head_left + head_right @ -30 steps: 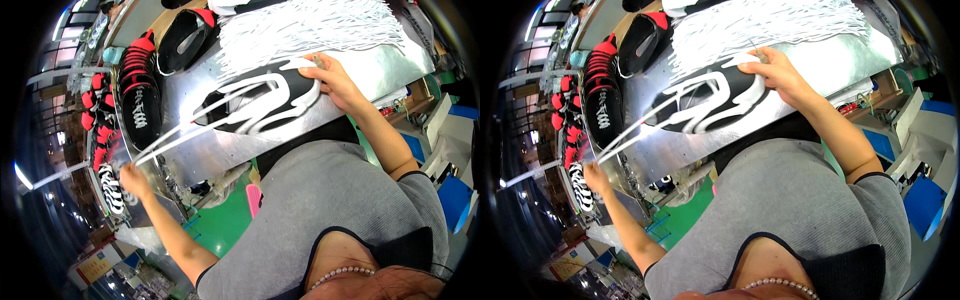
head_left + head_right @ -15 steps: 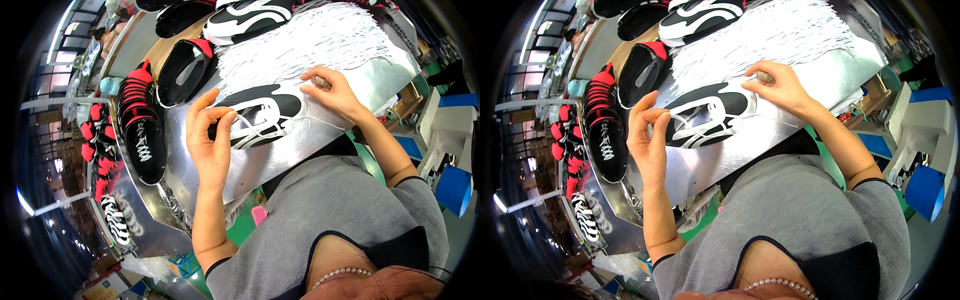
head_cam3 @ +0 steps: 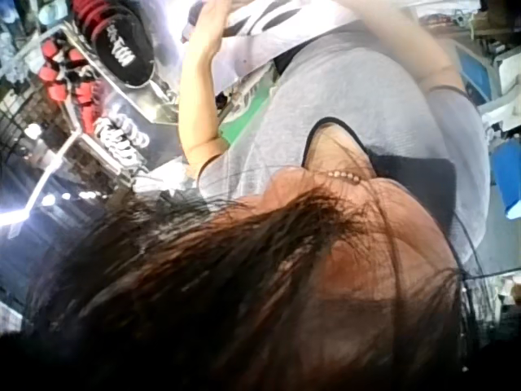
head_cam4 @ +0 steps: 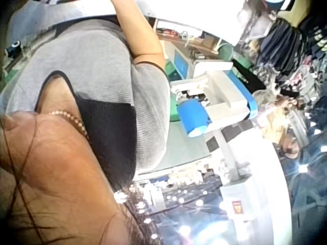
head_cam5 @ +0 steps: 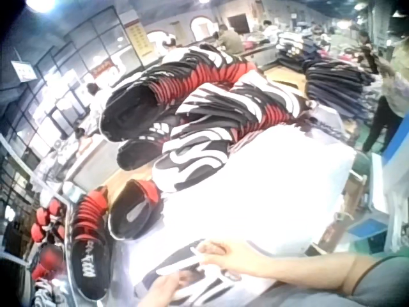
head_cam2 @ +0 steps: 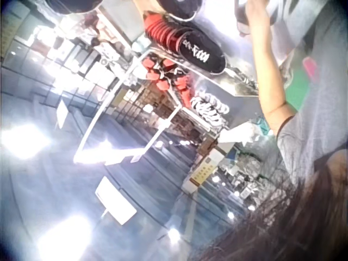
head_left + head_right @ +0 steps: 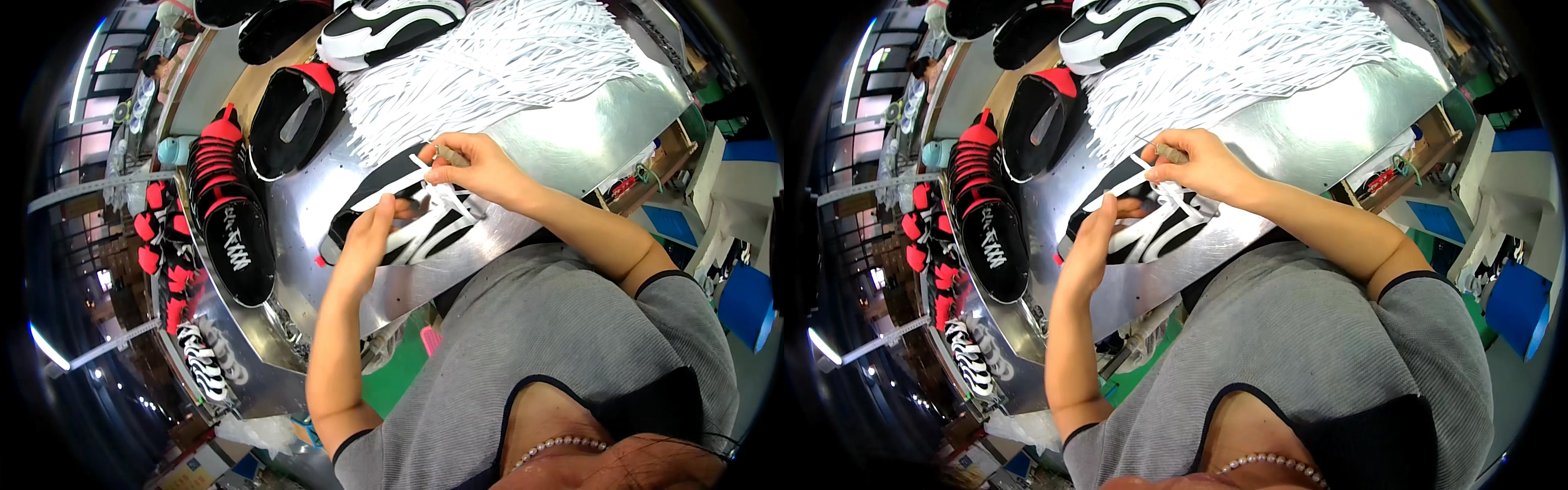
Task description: The person laces a black and white shoe with white laces by hand.
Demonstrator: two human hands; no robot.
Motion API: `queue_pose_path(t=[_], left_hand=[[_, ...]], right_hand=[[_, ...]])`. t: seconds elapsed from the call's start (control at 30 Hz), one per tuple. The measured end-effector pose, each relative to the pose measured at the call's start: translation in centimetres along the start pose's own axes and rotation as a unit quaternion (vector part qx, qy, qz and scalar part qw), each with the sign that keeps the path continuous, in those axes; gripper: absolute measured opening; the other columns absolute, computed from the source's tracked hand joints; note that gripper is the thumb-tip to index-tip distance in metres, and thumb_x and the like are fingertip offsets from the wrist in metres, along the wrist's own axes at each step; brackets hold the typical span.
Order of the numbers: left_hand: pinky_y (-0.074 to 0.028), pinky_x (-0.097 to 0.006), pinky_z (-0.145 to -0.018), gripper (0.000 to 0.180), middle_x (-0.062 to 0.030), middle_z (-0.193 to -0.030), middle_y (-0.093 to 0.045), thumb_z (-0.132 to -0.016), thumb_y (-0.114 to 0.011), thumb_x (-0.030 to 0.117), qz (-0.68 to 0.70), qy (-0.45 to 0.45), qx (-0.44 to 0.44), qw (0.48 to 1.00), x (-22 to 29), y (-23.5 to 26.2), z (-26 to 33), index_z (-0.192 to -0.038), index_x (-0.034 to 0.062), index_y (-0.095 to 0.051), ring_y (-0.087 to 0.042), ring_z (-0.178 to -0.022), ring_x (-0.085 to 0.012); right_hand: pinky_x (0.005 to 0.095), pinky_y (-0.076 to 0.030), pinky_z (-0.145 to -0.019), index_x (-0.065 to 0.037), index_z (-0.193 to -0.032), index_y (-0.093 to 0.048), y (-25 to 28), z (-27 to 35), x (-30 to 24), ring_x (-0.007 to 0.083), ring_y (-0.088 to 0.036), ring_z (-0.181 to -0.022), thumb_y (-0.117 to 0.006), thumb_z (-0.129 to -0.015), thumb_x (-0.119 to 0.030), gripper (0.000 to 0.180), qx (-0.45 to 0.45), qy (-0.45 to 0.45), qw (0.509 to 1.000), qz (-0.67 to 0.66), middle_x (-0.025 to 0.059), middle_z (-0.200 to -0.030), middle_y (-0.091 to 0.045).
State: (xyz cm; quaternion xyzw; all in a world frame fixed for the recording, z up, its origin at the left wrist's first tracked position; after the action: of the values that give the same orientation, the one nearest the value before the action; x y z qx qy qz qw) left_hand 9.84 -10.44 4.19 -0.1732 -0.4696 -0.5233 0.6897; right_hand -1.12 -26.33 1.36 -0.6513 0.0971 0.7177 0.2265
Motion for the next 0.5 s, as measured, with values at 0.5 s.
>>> queue_pose_path(t=[0.5], left_hand=[[-0.048, -0.026, -0.064, 0.042, -0.0054, -0.082, -0.065, -0.099, -0.055, 0.043, 0.140, 0.078, -0.007, 0.987, -1.9, -3.6, -1.5, -0.104, 0.0024, -0.066, -0.059, -0.070, -0.0114]], right_hand=[[0.0290, -0.047, -0.067, -0.005, -0.113, -0.060, -0.1, 1.0, -0.9, 0.0134, -0.062, -0.071, -0.075, -0.078, -0.015, 0.039, 0.025, 0.017, 0.980, 0.199, 0.0053, -0.076, -0.068]])
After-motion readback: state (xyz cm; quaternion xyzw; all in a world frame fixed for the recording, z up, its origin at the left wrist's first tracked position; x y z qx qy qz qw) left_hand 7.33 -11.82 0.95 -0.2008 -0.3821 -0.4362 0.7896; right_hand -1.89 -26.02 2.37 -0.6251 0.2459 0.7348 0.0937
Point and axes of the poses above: each hand's wrist, its own z-axis away from the middle knuckle, its own y-axis out of the back of the hand, x = y × z, the point moved 6 cm from there along -z, towards the middle knuckle
